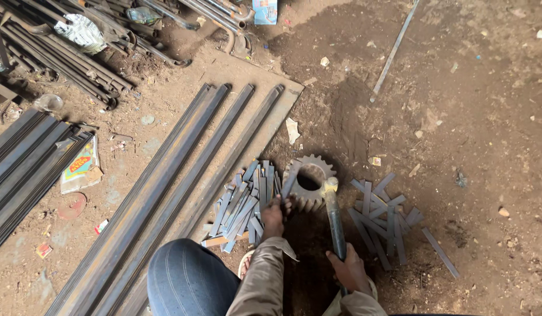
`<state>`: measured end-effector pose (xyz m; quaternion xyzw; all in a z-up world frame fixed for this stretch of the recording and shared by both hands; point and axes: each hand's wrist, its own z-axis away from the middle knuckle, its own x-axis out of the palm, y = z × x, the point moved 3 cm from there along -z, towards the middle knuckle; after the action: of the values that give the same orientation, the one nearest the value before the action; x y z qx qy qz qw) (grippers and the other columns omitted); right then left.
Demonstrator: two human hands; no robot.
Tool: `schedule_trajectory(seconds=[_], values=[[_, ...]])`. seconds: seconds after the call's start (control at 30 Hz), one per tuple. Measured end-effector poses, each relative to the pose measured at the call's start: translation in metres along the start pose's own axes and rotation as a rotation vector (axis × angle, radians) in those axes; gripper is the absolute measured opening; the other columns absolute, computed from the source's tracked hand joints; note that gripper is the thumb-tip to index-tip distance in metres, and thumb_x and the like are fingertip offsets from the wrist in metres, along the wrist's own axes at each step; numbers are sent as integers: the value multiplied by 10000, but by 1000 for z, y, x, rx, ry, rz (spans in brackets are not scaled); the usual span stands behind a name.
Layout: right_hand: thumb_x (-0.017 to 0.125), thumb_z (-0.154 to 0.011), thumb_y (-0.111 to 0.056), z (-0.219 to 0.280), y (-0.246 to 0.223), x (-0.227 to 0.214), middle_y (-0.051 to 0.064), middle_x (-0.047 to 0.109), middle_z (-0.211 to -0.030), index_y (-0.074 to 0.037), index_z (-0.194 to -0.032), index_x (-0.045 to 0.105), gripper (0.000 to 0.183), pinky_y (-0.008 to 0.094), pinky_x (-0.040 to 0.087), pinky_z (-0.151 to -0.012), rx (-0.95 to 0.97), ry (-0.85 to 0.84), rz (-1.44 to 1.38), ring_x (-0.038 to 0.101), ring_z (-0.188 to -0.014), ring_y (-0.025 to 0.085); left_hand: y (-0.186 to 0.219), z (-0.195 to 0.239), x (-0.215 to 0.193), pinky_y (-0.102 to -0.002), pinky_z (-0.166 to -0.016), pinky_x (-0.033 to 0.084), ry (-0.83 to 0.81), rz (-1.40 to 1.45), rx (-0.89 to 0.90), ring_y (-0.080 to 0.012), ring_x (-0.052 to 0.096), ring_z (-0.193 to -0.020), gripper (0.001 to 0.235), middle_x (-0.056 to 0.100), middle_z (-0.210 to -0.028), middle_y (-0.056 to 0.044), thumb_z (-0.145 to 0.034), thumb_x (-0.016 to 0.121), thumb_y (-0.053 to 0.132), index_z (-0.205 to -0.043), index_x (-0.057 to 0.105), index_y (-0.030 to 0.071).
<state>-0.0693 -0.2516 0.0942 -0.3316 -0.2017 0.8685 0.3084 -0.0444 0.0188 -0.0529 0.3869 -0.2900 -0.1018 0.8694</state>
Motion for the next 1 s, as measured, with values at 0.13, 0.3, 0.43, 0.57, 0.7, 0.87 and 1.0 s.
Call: schedule_trajectory(seconds=[0.13,0.3,0.43,0.57,0.7,0.87,1.0], values=[[714,-935,-380,1,-2,1,85,568,-699,-94,-1077,565,353,442,542,-587,-15,20,19,615,-554,225,22,14,5,-436,-630,547,225,-794,619,-284,689,-610,320,769,-754,-184,-940,781,330,-944,809,12],[724,-924,-371,6,-3,2,96,565,-695,-60,-1038,557,371,446,532,-579,-29,36,-38,615,-548,225,16,19,5,-431,-664,567,214,-892,548,-286,731,-698,323,772,-847,-177,-861,812,320,-1005,791,31],[725,-922,-376,6,-3,2,91,555,-695,-54,-1028,562,376,455,536,-581,-35,29,-42,601,-543,226,12,10,4,-432,-726,578,221,-855,511,-373,717,-731,439,753,-804,-225,-849,811,396,-1094,742,39],[709,-934,-409,5,-3,4,89,527,-670,-98,-1061,595,355,475,521,-574,-27,52,-73,577,-537,230,16,-11,3,-451,-891,565,246,-967,342,-390,734,-977,597,769,-1009,-241,-843,768,581,-1035,785,16],[704,-972,-452,11,-8,11,64,448,-664,-37,-1053,613,433,480,514,-535,-73,56,-215,523,-537,201,16,-23,3,-493,-991,523,164,-1123,99,-423,683,-1132,737,723,-1161,-263,-862,607,703,-1146,756,39],[671,-941,-394,41,-42,-1,84,547,-604,-48,-1092,626,381,442,542,-493,-255,180,-201,609,-499,202,7,-9,8,-518,-973,514,219,-1147,195,-466,670,-1090,773,693,-1128,-343,-937,560,706,-1154,712,-20],[648,-962,-295,81,-86,-21,80,676,-648,-28,-1087,620,295,362,561,-497,-767,375,-241,685,-540,168,-8,13,12,-533,-831,577,364,-974,425,-469,722,-923,713,740,-952,-316,-944,574,654,-999,748,-35]])
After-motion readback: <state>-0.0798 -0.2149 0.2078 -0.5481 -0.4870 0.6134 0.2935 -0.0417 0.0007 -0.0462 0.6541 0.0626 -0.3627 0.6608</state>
